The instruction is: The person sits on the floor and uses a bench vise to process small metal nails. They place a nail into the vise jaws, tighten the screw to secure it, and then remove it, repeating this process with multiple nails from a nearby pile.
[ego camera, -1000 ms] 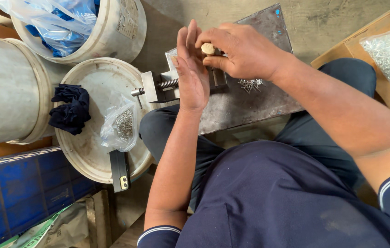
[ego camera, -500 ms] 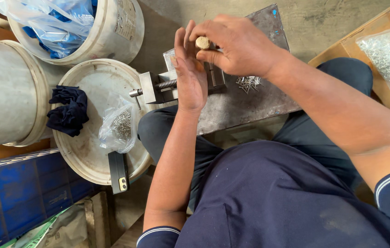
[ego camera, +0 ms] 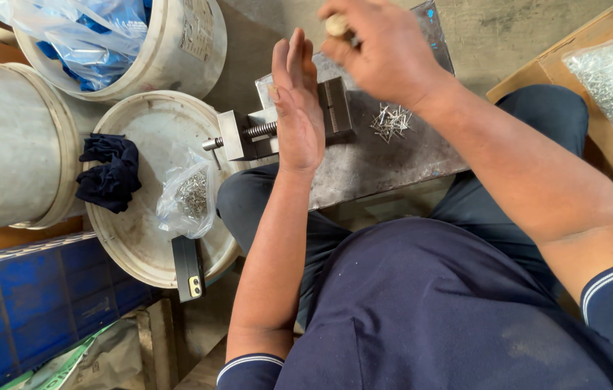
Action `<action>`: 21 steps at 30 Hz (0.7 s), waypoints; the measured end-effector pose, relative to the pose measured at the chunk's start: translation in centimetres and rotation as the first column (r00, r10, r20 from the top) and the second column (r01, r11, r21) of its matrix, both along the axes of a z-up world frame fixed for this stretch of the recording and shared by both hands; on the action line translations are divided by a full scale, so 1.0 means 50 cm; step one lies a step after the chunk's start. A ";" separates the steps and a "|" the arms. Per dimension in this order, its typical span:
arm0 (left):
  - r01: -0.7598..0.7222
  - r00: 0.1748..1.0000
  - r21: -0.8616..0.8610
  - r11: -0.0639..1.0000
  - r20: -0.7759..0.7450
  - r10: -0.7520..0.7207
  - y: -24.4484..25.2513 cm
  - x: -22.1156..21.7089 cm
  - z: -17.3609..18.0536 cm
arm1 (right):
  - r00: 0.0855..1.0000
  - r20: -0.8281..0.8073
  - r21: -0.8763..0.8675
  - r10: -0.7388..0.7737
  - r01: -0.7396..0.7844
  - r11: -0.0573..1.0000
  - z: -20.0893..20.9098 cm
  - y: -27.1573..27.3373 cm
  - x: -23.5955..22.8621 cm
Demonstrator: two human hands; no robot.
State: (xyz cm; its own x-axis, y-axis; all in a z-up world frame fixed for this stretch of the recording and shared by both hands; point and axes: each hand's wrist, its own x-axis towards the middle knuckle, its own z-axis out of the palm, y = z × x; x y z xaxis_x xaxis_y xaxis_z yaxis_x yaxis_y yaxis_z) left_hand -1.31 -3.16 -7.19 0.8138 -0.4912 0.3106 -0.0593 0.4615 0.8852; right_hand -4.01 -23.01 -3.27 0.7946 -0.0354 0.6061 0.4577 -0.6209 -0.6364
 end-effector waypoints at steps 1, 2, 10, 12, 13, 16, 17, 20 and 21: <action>0.004 1.000 0.004 1.000 0.006 -0.004 0.003 -0.001 -0.002 | 0.998 -0.048 0.106 0.027 -0.022 0.994 -0.015 -0.005 0.001; 0.005 1.000 0.012 1.000 -0.001 -0.005 0.003 0.000 -0.003 | 0.994 -0.095 0.211 0.056 -0.035 0.977 -0.032 -0.010 0.000; 0.016 1.000 0.034 0.999 0.026 -0.017 0.003 -0.003 -0.001 | 0.988 -0.147 0.337 0.036 0.016 0.941 -0.103 0.007 -0.005; 0.017 1.000 0.030 0.999 0.023 -0.018 0.002 -0.003 0.001 | 0.991 -0.126 0.353 0.038 0.009 0.936 -0.083 0.015 -0.018; 0.017 1.000 0.027 0.999 0.022 -0.017 0.002 -0.002 0.001 | 0.995 -0.088 0.370 0.047 -0.011 0.929 -0.069 0.017 -0.026; 0.025 0.999 -0.005 1.000 -0.024 -0.025 0.012 0.000 -0.001 | 0.997 -0.005 0.330 0.078 -0.072 0.941 -0.024 0.019 -0.065; 0.033 0.997 -0.036 0.999 -0.065 -0.036 0.015 0.002 -0.001 | 0.996 0.009 0.252 0.088 -0.087 0.964 -0.008 0.017 -0.081; 0.073 0.988 -0.108 0.991 -0.125 -0.087 0.020 0.002 -0.001 | 0.985 -0.059 0.064 0.162 -0.158 0.985 0.033 0.031 -0.103; 0.080 0.989 -0.112 0.990 -0.116 -0.093 0.019 0.003 -0.001 | 0.977 -0.100 0.011 0.190 -0.190 0.982 0.043 0.036 -0.104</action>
State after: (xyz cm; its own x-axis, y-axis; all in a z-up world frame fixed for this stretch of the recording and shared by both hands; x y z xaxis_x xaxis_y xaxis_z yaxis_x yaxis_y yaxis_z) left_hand -1.17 -2.20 -7.22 0.8045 -0.5303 0.2673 0.0889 0.5526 0.8287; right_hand -9.19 -21.20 -1.11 0.8434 0.1217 0.5233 0.5015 -0.5279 -0.6854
